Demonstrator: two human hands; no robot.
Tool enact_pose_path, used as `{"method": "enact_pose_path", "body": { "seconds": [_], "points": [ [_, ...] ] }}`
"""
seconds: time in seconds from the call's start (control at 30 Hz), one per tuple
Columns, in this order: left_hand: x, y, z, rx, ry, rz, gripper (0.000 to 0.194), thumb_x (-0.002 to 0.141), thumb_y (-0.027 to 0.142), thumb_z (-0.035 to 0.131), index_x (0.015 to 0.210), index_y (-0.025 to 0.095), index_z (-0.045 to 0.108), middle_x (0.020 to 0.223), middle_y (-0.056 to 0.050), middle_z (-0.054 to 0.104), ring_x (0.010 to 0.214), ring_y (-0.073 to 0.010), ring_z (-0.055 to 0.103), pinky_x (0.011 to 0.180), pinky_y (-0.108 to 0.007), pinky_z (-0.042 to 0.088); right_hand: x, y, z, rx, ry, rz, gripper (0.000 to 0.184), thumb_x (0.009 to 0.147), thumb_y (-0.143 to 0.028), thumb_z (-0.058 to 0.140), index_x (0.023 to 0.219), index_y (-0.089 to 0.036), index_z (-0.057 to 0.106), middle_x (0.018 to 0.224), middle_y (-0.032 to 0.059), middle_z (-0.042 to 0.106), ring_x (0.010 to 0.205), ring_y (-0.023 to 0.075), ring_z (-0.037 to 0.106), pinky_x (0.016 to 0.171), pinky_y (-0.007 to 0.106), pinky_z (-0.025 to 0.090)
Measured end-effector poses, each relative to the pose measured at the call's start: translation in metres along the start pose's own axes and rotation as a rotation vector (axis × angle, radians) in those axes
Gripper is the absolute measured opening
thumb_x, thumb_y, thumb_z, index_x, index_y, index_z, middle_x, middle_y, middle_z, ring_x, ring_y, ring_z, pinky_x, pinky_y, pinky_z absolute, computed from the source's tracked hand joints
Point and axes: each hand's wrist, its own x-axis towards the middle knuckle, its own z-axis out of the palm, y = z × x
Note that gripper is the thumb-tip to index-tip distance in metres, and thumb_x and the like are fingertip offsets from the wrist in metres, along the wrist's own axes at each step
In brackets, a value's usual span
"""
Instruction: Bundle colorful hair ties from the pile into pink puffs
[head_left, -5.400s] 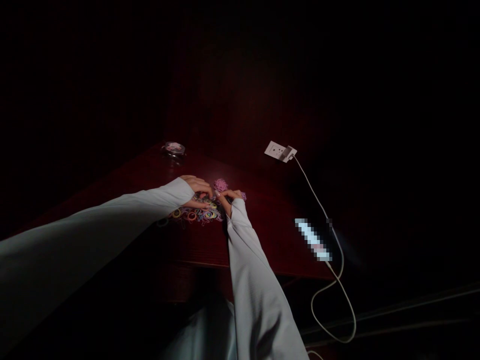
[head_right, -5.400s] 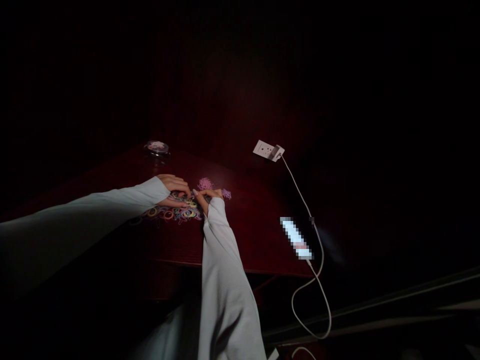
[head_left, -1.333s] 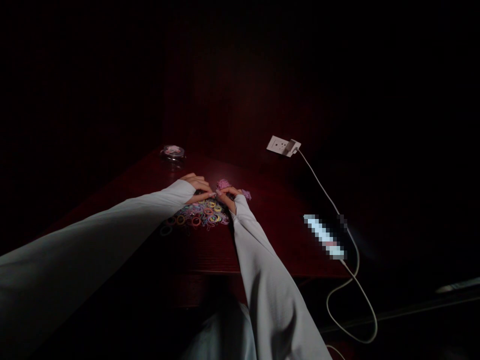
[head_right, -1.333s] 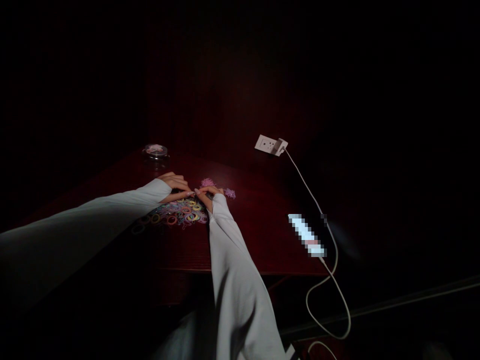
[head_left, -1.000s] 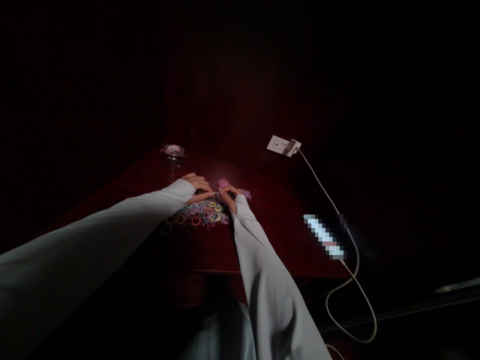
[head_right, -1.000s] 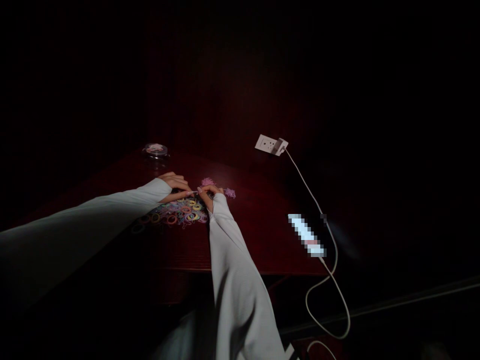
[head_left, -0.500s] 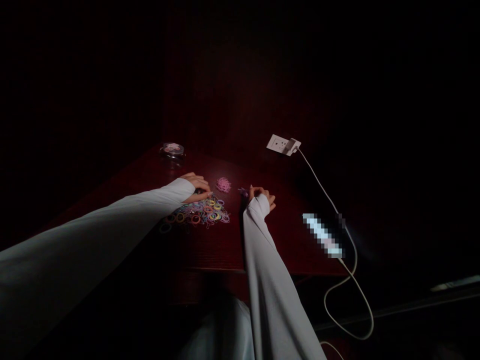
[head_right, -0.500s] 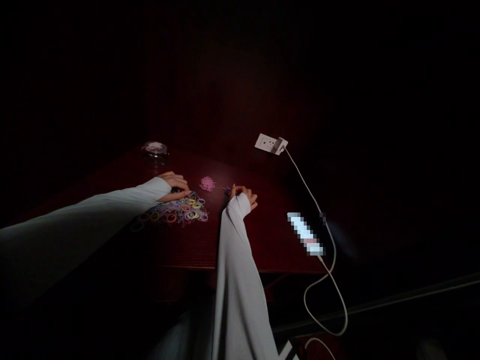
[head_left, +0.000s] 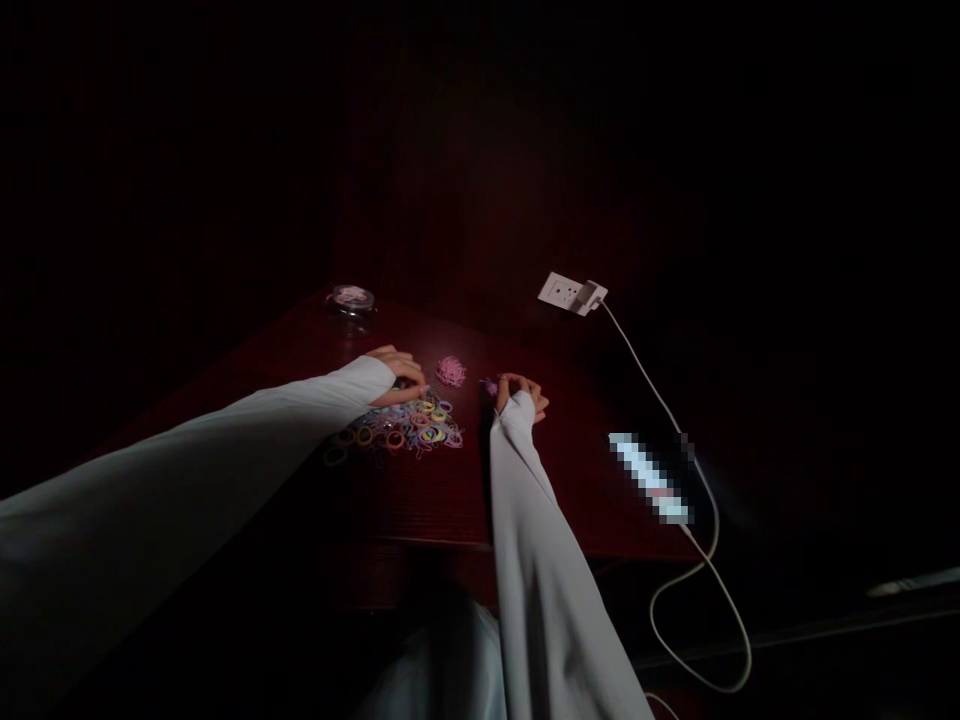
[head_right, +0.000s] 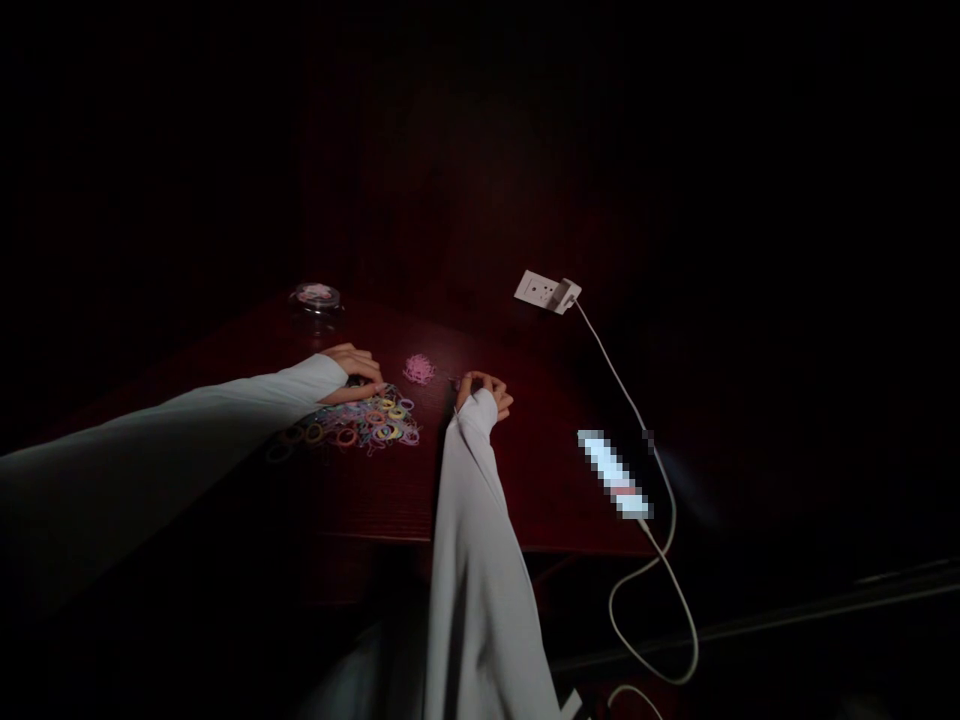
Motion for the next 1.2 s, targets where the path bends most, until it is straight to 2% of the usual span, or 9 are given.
{"method": "enact_pose_path", "body": {
  "seconds": [0.17,0.23,0.4,0.53,0.63,0.77,0.87,1.03,1.2],
  "points": [
    [0.0,-0.005,-0.002,-0.02,-0.021,0.001,0.037,0.104,0.049,0.056,0.092,0.026,0.082,0.091,-0.001,0.082,0.091,-0.0187,0.068,0.091,-0.034,0.039,-0.008,0.001,0.007,0.062,-0.289,-0.356,0.027,0.098,-0.044,0.06,0.092,-0.028,0.08,0.117,0.0082,0.075,0.122,0.0304,0.051,0.112,0.044,0.039],
    [-0.001,-0.006,-0.002,-0.017,-0.012,-0.023,0.038,0.103,0.051,0.057,0.091,0.026,0.083,0.087,-0.001,0.08,0.087,-0.0184,0.067,0.09,-0.034,0.04,-0.011,-0.002,0.006,0.062,-0.381,-0.444,0.028,0.098,-0.045,0.062,0.087,-0.027,0.081,0.109,0.0068,0.076,0.118,0.0279,0.053,0.112,0.042,0.04],
    [0.0,0.003,-0.004,-0.012,0.007,-0.1,0.035,0.098,0.052,0.063,0.088,0.026,0.085,0.082,-0.002,0.075,0.08,-0.0186,0.066,0.086,-0.033,0.043,-0.018,-0.014,-0.002,0.093,-0.518,-0.465,0.044,0.102,-0.043,0.055,0.068,-0.027,0.079,0.093,0.005,0.076,0.111,0.025,0.057,0.108,0.039,0.043],
    [-0.001,0.014,-0.01,-0.054,0.101,-0.108,0.035,0.098,0.045,0.061,0.082,0.024,0.083,0.071,0.0,0.071,0.072,-0.0165,0.064,0.084,-0.031,0.044,-0.027,-0.021,-0.002,0.19,-0.603,-0.5,0.052,0.103,-0.045,0.052,0.062,-0.027,0.079,0.083,0.0039,0.073,0.106,0.024,0.059,0.106,0.04,0.044],
    [-0.002,0.022,-0.018,-0.188,0.135,-0.1,0.04,0.103,0.044,0.055,0.084,0.022,0.082,0.066,0.0,0.071,0.068,-0.0165,0.065,0.079,-0.029,0.047,-0.036,-0.025,0.003,0.208,-0.636,-0.561,0.045,0.102,-0.052,0.062,0.072,-0.028,0.085,0.081,0.0039,0.071,0.1,0.0248,0.057,0.099,0.041,0.046],
    [-0.004,0.029,-0.026,-0.305,0.236,-0.168,0.045,0.107,0.047,0.053,0.086,0.019,0.081,0.06,0.0,0.069,0.059,-0.0156,0.063,0.069,-0.027,0.048,-0.047,-0.027,0.004,0.151,-0.662,-0.666,0.018,0.095,-0.046,0.079,0.095,-0.033,0.09,0.09,0.0021,0.071,0.103,0.024,0.057,0.101,0.04,0.045],
    [-0.004,0.032,-0.027,-0.313,0.284,-0.203,0.045,0.107,0.047,0.054,0.084,0.018,0.08,0.059,0.0,0.068,0.055,-0.0142,0.06,0.066,-0.026,0.047,-0.052,-0.026,0.001,0.119,-0.659,-0.739,0.017,0.092,-0.043,0.083,0.104,-0.034,0.09,0.098,0.0029,0.07,0.108,0.0242,0.055,0.102,0.038,0.045],
    [-0.004,0.034,-0.027,-0.278,0.273,-0.177,0.044,0.105,0.045,0.055,0.08,0.019,0.078,0.062,0.0,0.069,0.058,-0.0146,0.061,0.068,-0.026,0.047,-0.056,-0.026,0.002,0.058,-0.63,-0.779,0.018,0.085,-0.043,0.09,0.099,-0.032,0.09,0.099,0.0033,0.068,0.106,0.0245,0.053,0.103,0.037,0.045],
    [-0.004,0.035,-0.027,-0.269,0.252,-0.163,0.042,0.104,0.042,0.054,0.079,0.018,0.078,0.062,0.0,0.068,0.058,-0.0138,0.059,0.068,-0.026,0.046,-0.062,-0.031,0.006,0.032,-0.619,-0.735,0.015,0.084,-0.05,0.09,0.087,-0.035,0.087,0.096,0.0021,0.069,0.102,0.0243,0.052,0.104,0.038,0.045]
  ]
}}
